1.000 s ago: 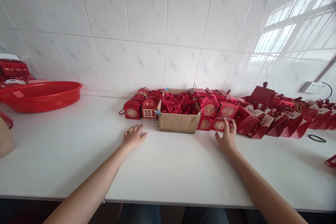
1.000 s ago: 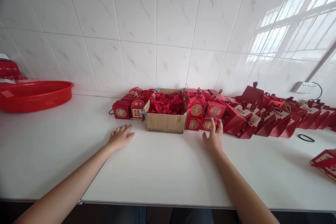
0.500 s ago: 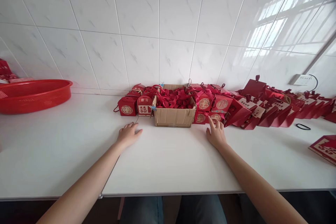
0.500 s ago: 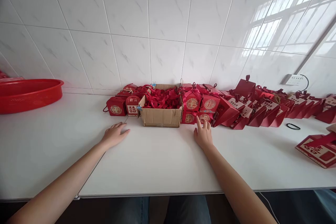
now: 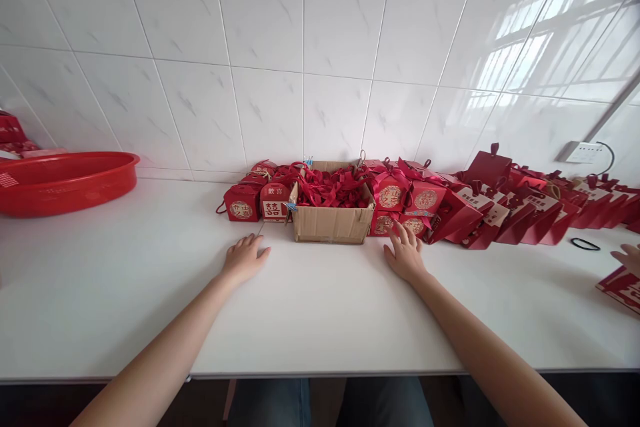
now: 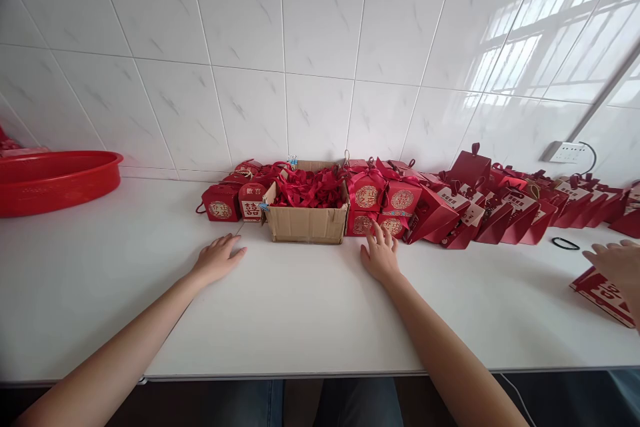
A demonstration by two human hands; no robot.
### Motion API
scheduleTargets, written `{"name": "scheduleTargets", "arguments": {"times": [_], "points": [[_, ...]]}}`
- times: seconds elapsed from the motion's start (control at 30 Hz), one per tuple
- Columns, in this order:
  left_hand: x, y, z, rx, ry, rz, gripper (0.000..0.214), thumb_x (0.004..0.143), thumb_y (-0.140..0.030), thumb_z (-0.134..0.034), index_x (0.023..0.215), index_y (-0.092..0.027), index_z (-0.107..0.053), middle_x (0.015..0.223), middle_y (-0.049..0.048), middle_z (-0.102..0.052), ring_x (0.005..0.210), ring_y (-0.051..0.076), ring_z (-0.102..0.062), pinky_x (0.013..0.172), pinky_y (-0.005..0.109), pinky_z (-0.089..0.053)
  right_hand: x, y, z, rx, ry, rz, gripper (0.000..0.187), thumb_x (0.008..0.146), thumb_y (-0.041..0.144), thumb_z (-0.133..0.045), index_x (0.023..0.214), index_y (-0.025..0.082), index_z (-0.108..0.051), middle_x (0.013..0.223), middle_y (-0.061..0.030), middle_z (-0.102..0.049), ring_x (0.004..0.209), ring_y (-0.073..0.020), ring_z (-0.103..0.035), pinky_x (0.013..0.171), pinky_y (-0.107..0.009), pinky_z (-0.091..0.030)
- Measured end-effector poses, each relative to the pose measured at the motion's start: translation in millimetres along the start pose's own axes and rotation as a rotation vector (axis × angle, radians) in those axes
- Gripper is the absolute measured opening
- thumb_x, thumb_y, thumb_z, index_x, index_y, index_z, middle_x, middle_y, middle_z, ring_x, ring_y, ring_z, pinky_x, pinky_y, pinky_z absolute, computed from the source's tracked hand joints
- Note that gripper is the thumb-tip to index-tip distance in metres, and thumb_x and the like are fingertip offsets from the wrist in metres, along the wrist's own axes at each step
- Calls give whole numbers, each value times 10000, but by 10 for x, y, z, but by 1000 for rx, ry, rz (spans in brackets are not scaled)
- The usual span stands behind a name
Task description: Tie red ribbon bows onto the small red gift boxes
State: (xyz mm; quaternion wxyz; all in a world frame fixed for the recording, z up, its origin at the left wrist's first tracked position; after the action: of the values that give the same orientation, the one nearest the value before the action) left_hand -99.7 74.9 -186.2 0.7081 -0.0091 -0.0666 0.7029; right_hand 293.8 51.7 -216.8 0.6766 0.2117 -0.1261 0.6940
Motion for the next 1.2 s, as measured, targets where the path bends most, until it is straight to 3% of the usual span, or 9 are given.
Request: {"name": "scheduleTargets", "arguments": {"times": [0.1, 0.2, 0.37, 0.5, 0.7, 0.8, 0.9, 1.07, 1.2], "points": [[0, 3, 2, 0, 5, -4, 562, 889, -441, -259, 1350, -152, -399, 1472, 136, -332, 1355, 276, -290, 1068, 456, -267, 11, 35, 85, 59, -204, -45, 455, 888, 314, -344, 1326, 213, -420, 1396, -157, -309, 1275, -346, -283, 972, -541, -317], [24, 15, -11, 3, 1, 4, 556, 888, -442, -266, 1341, -154, -413, 1465, 137, -343, 1348, 284, -300, 1064, 465, -269, 142, 97, 122, 77, -410, -101, 460, 874, 304, -387, 1328, 233, -416, 1391, -166, -233, 1292, -381, -212, 965, -578, -300], [64, 27, -25, -6, -21, 1, 537, 879, -444, -292, 1318, -174, -442, 1451, 124, -372, 1336, 292, -318, 1051, 478, -286, 419, 163, 1, 142, -491, -108, 529, 841, 285, -413, 1364, 261, -341, 1355, -153, -252, 1237, -377, -256, 926, -609, -322], [43, 14, -9, -13, -19, 3, 535, 883, -433, -297, 1323, -165, -439, 1445, 128, -379, 1339, 281, -317, 1056, 469, -283, 421, 190, -62, 162, -556, -92, 518, 853, 289, -411, 1362, 225, -336, 1371, -179, -221, 1248, -364, -261, 957, -582, -306], [21, 23, -13, -16, -25, 5, 519, 885, -429, -292, 1312, -177, -446, 1445, 121, -380, 1339, 273, -316, 1056, 457, -279, 387, 223, -32, 155, -422, -57, 571, 841, 322, -421, 1377, 176, -293, 1343, -174, -338, 1238, -349, -295, 979, -546, -296], [28, 46, -31, -42, -33, 7, 505, 876, -429, -313, 1290, -185, -465, 1434, 113, -397, 1331, 274, -328, 1054, 455, -282, 370, 233, -2, 167, -455, -107, 530, 847, 320, -413, 1349, 167, -335, 1361, -179, -316, 1254, -351, -278, 980, -546, -292], [73, 61, -51, -65, -66, 28, 534, 857, -444, -349, 1298, -159, -448, 1401, 136, -430, 1299, 303, -362, 1032, 471, -303, 340, 246, 30, 191, -450, -59, 492, 844, 277, -407, 1322, 171, -358, 1336, -180, -326, 1236, -339, -304, 963, -537, -317], [301, 101, -60, -138, -267, 189, 788, 815, -432, -442, 1403, 32, -196, 1363, 275, -395, 1261, 394, -357, 974, 493, -356, 293, 285, 107, 211, -575, -18, 529, 820, 226, -436, 1334, 182, -321, 1368, -190, -274, 1282, -357, -248, 970, -559, -295], [568, 178, -50, -236, -412, 238, 973, 753, -448, -549, 1428, 43, -50, 1429, 302, -262, 1306, 411, -281, 1002, 508, -338, 258, 302, 78, 273, -373, 15, 465, 794, 192, -457, 1255, 163, -405, 1276, -177, -401, 1183, -325, -367, 953, -487, -336]]}}
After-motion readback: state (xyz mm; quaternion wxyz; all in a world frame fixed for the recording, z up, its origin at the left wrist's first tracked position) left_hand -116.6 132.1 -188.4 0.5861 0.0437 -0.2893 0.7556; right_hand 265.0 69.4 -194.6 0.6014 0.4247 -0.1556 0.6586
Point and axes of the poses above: each hand's wrist, its own x-axis towards the middle knuckle, its own z-axis out of the back of the hand, y = z × x, the point moved 1 cm from there along x, towards the middle knuckle
